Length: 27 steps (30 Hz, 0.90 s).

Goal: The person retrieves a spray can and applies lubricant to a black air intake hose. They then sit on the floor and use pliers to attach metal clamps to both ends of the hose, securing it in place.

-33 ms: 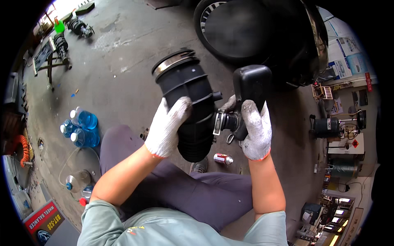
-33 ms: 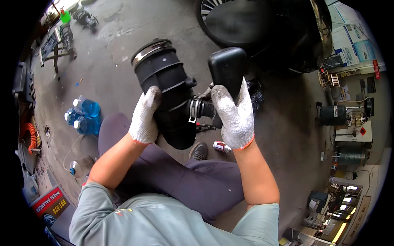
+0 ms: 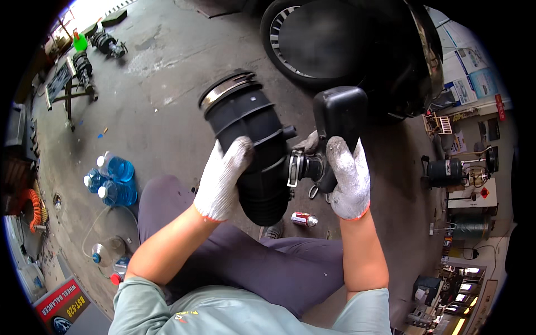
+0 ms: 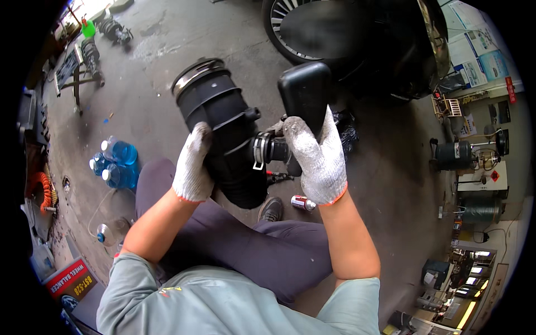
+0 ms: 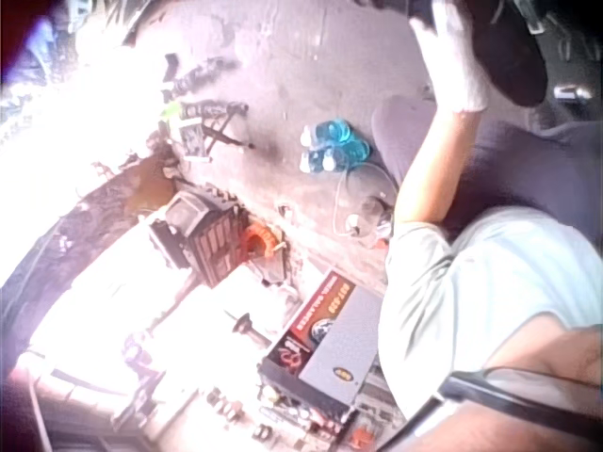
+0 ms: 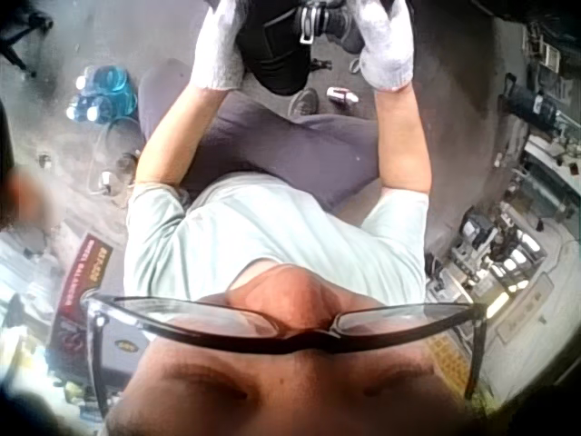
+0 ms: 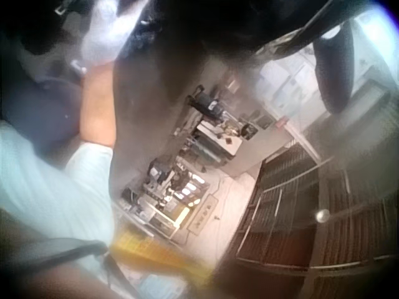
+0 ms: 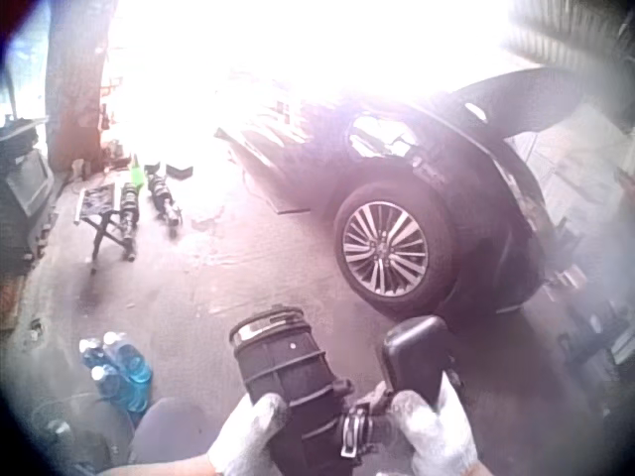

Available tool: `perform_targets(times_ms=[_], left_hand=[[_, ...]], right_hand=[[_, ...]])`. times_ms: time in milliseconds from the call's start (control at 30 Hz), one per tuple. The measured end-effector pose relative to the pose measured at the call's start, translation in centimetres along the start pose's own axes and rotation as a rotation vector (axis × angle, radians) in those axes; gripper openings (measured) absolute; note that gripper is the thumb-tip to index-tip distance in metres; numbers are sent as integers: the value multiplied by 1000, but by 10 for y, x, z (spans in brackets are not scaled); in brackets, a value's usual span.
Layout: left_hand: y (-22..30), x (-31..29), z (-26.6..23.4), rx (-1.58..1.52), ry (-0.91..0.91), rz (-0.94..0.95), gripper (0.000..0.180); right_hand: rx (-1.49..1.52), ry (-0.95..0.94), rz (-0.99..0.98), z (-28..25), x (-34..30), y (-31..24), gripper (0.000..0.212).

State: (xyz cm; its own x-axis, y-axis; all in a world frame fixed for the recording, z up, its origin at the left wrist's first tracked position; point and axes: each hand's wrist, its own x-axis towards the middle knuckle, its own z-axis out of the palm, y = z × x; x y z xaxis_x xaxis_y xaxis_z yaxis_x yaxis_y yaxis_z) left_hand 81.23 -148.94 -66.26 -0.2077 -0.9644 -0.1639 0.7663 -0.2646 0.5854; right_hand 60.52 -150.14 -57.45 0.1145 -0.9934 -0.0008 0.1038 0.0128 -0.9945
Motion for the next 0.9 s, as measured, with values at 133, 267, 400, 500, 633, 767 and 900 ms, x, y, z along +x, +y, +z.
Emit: perform_targets(times_ms=[133,267,400,500,633,767,900], left_hand=[[30,-45,29,-118,-55,54,87],[26,-113,13,-271,115,55,101],[-10,-197,-42,-328,324,-146,100],[-11,-237,-76,-286,318,-353,98],[19,-267,-122,-102,80,-761,96],[147,-210,-84,1255,-356,-1253,60],[170,-156,-44,1932,-131,-70,83]], right_hand=[[-145,-147,103,18,13,-50,42],[-264,-424,343,62,30,-57,48],[-334,-796,501,85,18,28,62],[-519,-974,613,104,-5,86,72],[-459,-989,550,116,-19,128,80],[-517,-1144,572,134,-11,119,89],[-530,-1199,545,145,-18,114,91]])
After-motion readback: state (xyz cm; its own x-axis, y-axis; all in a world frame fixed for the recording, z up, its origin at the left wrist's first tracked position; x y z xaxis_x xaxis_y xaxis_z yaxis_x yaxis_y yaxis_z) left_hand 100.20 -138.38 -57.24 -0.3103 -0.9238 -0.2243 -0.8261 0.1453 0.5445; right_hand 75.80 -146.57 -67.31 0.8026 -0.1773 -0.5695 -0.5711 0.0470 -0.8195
